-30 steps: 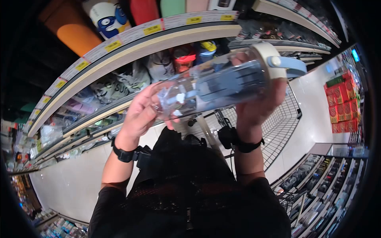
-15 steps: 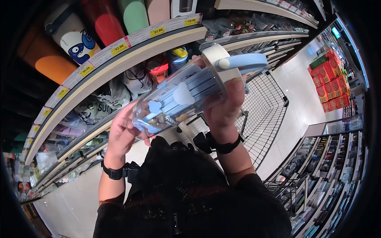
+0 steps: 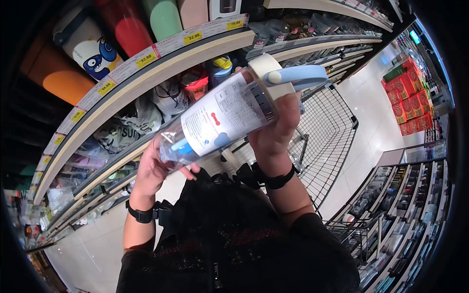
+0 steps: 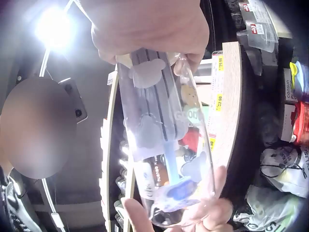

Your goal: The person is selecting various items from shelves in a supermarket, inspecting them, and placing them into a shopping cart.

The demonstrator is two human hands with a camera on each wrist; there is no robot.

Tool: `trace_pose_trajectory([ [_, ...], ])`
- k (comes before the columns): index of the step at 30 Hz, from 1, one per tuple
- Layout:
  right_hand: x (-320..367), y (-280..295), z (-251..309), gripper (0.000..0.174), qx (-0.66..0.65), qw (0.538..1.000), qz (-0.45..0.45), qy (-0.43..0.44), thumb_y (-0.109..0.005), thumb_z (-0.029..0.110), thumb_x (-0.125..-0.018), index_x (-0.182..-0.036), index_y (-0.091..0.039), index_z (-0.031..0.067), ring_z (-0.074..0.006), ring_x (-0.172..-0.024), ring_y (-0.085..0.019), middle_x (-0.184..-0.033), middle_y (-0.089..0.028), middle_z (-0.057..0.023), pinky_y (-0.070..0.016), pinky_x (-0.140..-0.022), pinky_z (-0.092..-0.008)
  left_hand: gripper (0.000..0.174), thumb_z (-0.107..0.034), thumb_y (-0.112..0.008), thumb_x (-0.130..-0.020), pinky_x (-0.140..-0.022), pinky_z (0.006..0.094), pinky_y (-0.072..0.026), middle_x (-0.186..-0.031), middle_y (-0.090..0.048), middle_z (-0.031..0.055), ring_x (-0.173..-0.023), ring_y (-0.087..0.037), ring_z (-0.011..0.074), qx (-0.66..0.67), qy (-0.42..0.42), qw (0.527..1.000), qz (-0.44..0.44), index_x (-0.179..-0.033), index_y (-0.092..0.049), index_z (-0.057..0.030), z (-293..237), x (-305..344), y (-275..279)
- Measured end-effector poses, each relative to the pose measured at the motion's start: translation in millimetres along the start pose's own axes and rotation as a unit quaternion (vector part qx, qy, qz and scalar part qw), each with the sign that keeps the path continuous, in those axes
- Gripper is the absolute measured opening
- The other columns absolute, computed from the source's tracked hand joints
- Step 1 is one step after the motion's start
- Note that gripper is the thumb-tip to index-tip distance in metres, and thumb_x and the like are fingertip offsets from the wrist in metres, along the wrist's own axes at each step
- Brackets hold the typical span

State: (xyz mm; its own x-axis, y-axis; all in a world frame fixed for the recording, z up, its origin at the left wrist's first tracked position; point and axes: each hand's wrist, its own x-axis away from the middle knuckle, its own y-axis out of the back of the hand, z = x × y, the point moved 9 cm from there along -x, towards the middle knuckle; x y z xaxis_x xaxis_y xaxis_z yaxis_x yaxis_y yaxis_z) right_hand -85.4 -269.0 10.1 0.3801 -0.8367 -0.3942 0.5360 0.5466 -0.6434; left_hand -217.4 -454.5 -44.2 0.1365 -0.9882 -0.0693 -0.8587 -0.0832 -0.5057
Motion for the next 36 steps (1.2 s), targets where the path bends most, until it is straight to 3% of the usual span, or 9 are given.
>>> trace_pose_trajectory([
  [5, -3, -3, 1, 0.077, 0.037, 0.997, 0.056, 0.033, -0.05, 0.057, -0.093, -0.137, -0.046, -0.0051, -0.0314, -0.111, -0.064, -0.118, -0.065, -0.0211, -0.0505, -0.101, -0.0443, 0.091, -0.016, -0.085, -0.076, -0.084, 0.043, -0.0598, -0.141, -0.049, 0.02, -0.115, -0.062, 0.0333, -0.133, -0.107, 0.981, -0.092, -0.149, -0.032, 0.0006, -15, 11, 10],
  [8, -2, -13, 6, 0.077, 0.012, 0.999, 0.035, 0.03, -0.049, 0.057, -0.093, -0.138, -0.045, -0.0053, -0.0296, -0.107, -0.065, -0.116, -0.065, -0.0223, -0.0522, -0.098, -0.0427, 0.101, -0.013, -0.091, -0.07, -0.105, 0.0477, -0.0459, -0.14, -0.047, 0.0213, -0.127, -0.052, 0.035, -0.579, -0.361, 0.725, -0.091, -0.15, -0.03, -0.0048, -46, 19, -20],
  [18, 3, -3, -9, 0.076, 0.019, 0.999, 0.015, -0.038, -0.05, 0.057, -0.093, -0.139, -0.043, -0.0037, -0.0301, -0.115, -0.064, -0.125, -0.061, -0.0264, -0.0529, -0.099, -0.0417, 0.093, -0.013, -0.087, -0.074, -0.081, 0.0317, -0.0576, -0.146, -0.047, 0.021, -0.115, -0.062, 0.031, -0.09, -0.054, 0.989, -0.102, -0.15, -0.034, 0.0002, -10, 4, 14],
  [21, 1, -5, -4, 0.076, 0.045, 0.999, 0.013, 0.004, -0.05, 0.057, -0.093, -0.14, -0.043, -0.0028, -0.0302, -0.117, -0.063, -0.126, -0.062, -0.0246, -0.0521, -0.1, -0.0427, 0.095, -0.014, -0.089, -0.071, -0.093, 0.0364, -0.0524, -0.142, -0.052, 0.0196, -0.117, -0.061, 0.0316, -0.348, -0.144, 0.918, -0.126, -0.149, -0.037, -0.0003, -31, 8, 10],
  [23, 1, 0, -7, 0.075, 0.026, 1.0, 0.0, -0.011, -0.05, 0.056, -0.093, -0.139, -0.044, -0.0024, -0.0322, -0.119, -0.061, -0.126, -0.062, -0.023, -0.0512, -0.1, -0.044, 0.107, -0.026, -0.093, -0.068, -0.099, 0.0404, -0.0504, -0.139, -0.05, 0.019, -0.125, -0.054, 0.0297, -0.676, -0.368, 0.626, -0.124, -0.152, -0.031, -0.0058, -57, 20, -35],
  [25, 0, -7, -1, 0.074, 0.015, 1.0, -0.005, -0.015, -0.05, 0.056, -0.093, -0.139, -0.045, -0.0023, -0.0329, -0.119, -0.061, -0.126, -0.062, -0.0225, -0.0512, -0.1, -0.0441, 0.104, -0.024, -0.093, -0.069, -0.097, 0.0412, -0.0493, -0.137, -0.053, 0.0196, -0.12, -0.057, 0.0299, -0.652, -0.402, 0.629, -0.133, -0.151, -0.033, -0.0034, -58, 21, -41],
  [28, 0, -2, -3, 0.074, 0.005, 1.0, -0.015, -0.016, -0.049, 0.056, -0.093, -0.137, -0.047, -0.0024, -0.0341, -0.119, -0.061, -0.126, -0.062, -0.0221, -0.0517, -0.099, -0.0444, 0.105, -0.027, -0.091, -0.071, -0.097, 0.0407, -0.0516, -0.146, -0.043, 0.0206, -0.125, -0.055, 0.0337, -0.219, -0.211, 0.948, -0.099, -0.153, -0.029, -0.0039, -36, -1, -5],
  [31, -1, -1, -5, 0.074, 0.001, 1.0, -0.009, -0.01, -0.049, 0.057, -0.093, -0.136, -0.048, -0.0031, -0.0348, -0.117, -0.061, -0.124, -0.062, -0.0221, -0.0525, -0.097, -0.0451, 0.102, -0.025, -0.089, -0.074, -0.095, 0.0376, -0.0543, -0.143, -0.046, 0.0186, -0.125, -0.056, 0.0302, -0.044, 0.044, 0.996, -0.069, -0.153, -0.029, -0.0025, 5, 3, 14],
  [36, -5, -15, 1, 0.047, -0.115, 0.991, 0.071, -0.014, -0.068, 0.032, -0.092, -0.124, -0.04, 0.0121, -0.029, -0.111, -0.063, -0.117, -0.064, -0.0199, -0.0533, -0.095, -0.0425, 0.097, -0.02, -0.094, -0.066, -0.099, 0.0412, -0.0514, -0.136, -0.054, 0.0179, -0.118, -0.059, 0.0299, -0.425, -0.208, 0.875, -0.106, -0.145, -0.04, 0.001, -38, 7, -4],
])
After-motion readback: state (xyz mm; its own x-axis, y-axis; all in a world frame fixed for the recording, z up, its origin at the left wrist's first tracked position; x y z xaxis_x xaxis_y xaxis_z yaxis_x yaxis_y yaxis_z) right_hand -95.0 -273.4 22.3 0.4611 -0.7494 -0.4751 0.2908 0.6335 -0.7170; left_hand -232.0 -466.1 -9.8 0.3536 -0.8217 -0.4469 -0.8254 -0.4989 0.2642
